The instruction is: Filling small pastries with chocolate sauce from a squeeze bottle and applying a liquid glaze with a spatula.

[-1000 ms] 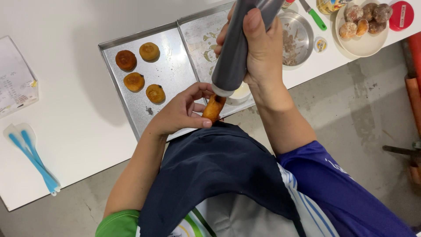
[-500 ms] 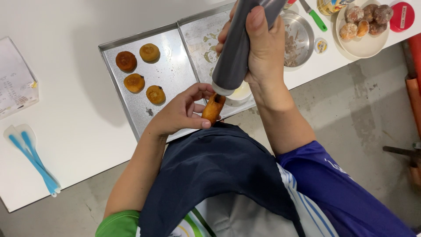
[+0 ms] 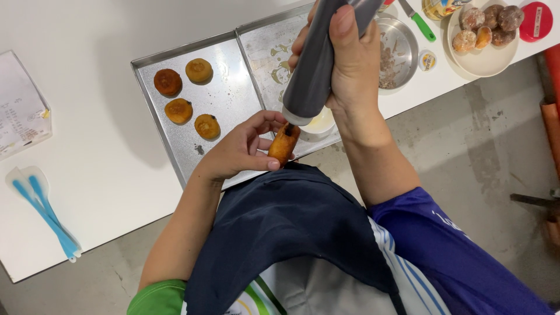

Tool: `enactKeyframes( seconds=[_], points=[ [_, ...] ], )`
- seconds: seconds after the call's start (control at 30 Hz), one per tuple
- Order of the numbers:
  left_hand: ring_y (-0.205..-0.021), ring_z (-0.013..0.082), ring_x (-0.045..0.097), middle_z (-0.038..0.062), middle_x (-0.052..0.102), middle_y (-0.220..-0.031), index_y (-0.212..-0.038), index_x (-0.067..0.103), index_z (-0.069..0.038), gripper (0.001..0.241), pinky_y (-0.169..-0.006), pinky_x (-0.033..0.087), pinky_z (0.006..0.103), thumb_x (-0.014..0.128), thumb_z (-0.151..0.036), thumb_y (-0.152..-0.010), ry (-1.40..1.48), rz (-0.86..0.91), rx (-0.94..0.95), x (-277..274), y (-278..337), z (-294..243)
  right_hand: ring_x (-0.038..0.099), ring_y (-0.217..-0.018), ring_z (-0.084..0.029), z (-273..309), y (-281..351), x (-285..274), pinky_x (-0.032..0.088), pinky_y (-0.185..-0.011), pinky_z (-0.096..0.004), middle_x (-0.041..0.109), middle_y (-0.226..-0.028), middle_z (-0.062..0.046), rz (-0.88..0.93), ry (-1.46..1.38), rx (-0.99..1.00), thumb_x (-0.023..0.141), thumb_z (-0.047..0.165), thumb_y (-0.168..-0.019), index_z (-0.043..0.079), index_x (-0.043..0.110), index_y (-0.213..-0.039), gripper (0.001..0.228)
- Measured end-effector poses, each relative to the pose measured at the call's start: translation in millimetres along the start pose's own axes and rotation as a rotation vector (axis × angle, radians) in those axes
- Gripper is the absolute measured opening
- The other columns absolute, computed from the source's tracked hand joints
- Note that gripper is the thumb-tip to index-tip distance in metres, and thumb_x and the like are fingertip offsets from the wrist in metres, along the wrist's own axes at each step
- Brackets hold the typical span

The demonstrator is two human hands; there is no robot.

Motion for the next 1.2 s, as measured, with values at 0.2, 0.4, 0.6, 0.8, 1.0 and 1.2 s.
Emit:
enactKeyframes(
  seconds=[0.2, 0.4, 0.6, 0.8, 1.0, 1.2],
  points=[
    [-0.113, 0.028, 0.073, 0.017, 0.054, -0.137, -0.149, 0.039, 0.001, 0.09, -0.102, 0.06, 0.0372, 0.088, -0.022, -0.077, 0.006, 0.003, 0.002, -2, 0, 2, 0.076, -0.074, -0.022, 0, -2, 1, 0.066, -0.069, -0.033, 0.071, -0.084, -0.016, 0.009, 0.019, -0.008, 0.071, 0.067, -0.097, 0.002, 0.06, -0.112, 0.067],
    [-0.114, 0.0281, 0.073, 0.017, 0.054, -0.138, -0.149, 0.039, 0.002, 0.091, -0.104, 0.059, 0.0382, 0.088, -0.021, -0.076, 0.02, 0.001, 0.013, -3, 1, 3, 0.075, -0.074, -0.022, -1, -2, 2, 0.065, -0.069, -0.034, 0.07, -0.083, -0.016, -0.005, 0.009, 0.006, 0.071, 0.067, -0.095, 0.003, 0.06, -0.115, 0.068],
    [-0.115, 0.0277, 0.072, 0.017, 0.053, -0.137, -0.149, 0.039, 0.001, 0.09, -0.103, 0.059, 0.0377, 0.088, -0.02, -0.076, 0.009, -0.008, -0.005, -5, 1, 3, 0.075, -0.073, -0.022, -2, -4, 1, 0.065, -0.068, -0.034, 0.07, -0.083, -0.016, -0.016, 0.02, 0.01, 0.07, 0.068, -0.096, 0.003, 0.06, -0.114, 0.068],
    [-0.126, 0.0273, 0.065, 0.016, 0.049, -0.142, -0.149, 0.039, 0.001, 0.089, -0.103, 0.06, 0.0373, 0.088, -0.016, -0.076, 0.004, -0.002, 0.017, -5, -1, 4, 0.074, -0.073, -0.022, -4, -5, -2, 0.064, -0.068, -0.034, 0.07, -0.083, -0.016, -0.036, -0.035, 0.034, 0.069, 0.065, -0.097, 0.002, 0.06, -0.114, 0.066],
    [-0.133, 0.0282, 0.058, 0.013, 0.043, -0.145, -0.148, 0.038, -0.002, 0.093, -0.103, 0.061, 0.0383, 0.089, -0.009, -0.071, 0.054, -0.042, 0.024, -6, -1, 7, 0.073, -0.08, -0.024, -20, -12, -16, 0.063, -0.072, -0.035, 0.07, -0.093, -0.017, -0.076, -0.111, 0.064, 0.066, 0.059, -0.101, 0.0, 0.059, -0.118, 0.062],
    [-0.135, 0.0296, 0.055, 0.012, 0.042, -0.146, -0.148, 0.039, -0.004, 0.093, -0.106, 0.06, 0.0395, 0.09, -0.006, -0.07, 0.043, -0.126, 0.059, -16, 9, 10, 0.071, -0.088, -0.024, -76, -36, -62, 0.062, -0.084, -0.041, 0.07, -0.096, -0.015, -0.223, -0.419, 0.165, 0.066, 0.053, -0.098, -0.001, 0.06, -0.11, 0.055]
  ],
)
Point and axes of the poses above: each hand's wrist, its own y-axis away from the middle knuckle, its own x-axis out of the palm, z = x × y, the point moved 3 cm from there along -y, towards the middle knuckle
